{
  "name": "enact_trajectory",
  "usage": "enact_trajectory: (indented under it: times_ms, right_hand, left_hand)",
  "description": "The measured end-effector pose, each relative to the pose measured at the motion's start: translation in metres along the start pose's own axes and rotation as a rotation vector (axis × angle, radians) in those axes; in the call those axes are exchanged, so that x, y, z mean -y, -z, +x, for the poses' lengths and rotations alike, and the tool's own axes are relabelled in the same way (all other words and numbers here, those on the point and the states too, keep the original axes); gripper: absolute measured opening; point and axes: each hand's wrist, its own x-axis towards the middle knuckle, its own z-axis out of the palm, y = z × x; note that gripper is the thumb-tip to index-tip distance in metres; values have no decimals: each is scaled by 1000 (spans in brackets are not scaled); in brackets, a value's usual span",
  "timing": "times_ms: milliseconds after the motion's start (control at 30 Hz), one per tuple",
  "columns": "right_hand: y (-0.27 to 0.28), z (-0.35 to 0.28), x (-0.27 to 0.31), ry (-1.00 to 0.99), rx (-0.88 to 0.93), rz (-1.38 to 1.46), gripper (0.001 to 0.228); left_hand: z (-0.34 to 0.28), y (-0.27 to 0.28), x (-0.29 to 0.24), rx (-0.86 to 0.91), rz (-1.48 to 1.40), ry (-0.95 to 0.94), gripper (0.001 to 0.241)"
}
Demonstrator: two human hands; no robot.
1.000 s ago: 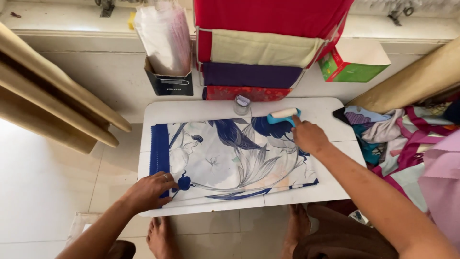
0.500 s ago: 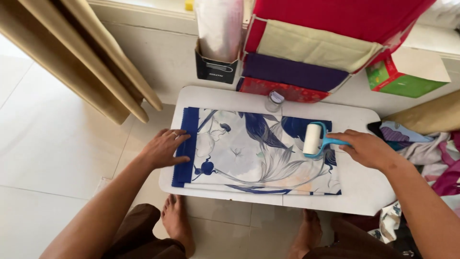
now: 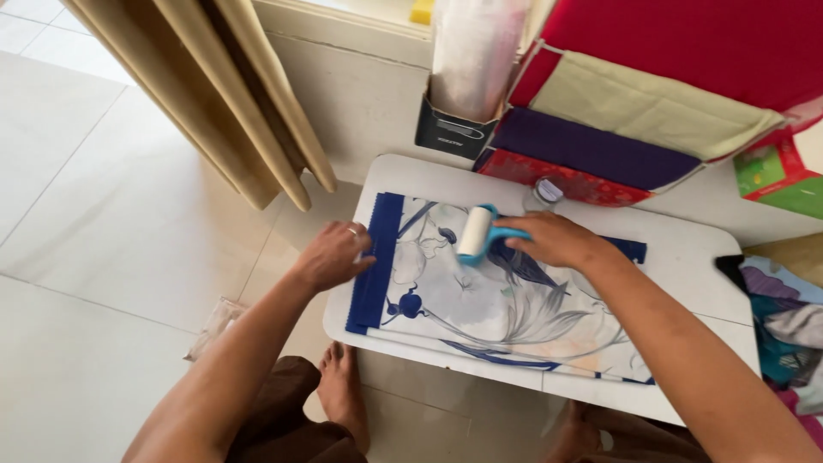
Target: The person uses a lint roller to clean a blue and white patterned cloth laid out on a white table. They then fold the cloth into a smaller rectangular shape and use the lint roller again on the folded item.
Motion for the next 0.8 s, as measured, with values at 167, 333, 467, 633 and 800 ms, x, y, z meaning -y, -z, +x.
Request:
enact_trajectory:
  times_ms: [167,333,467,633,800]
  right_hand:
    - [-19,86,43,105,-16,-152,45]
    - [-37,145,88,148,-32,-121,46]
    - [-54,168,97,165,-80,-103,47]
    - [-24,112,97,206,-142,-247,43]
    - [-31,33,38,213,-140,-230,41]
  left_hand:
    - [-2,-1,-53,-285,28,-629,23]
    - [-16,23,-74,126,-113,-490,64]
    - [-21,10,-63,84,-135,-527,78]
    - [-23,3,-57,108,-150,-479,79]
    - [-19,-9,-56,44,-178,-569,70]
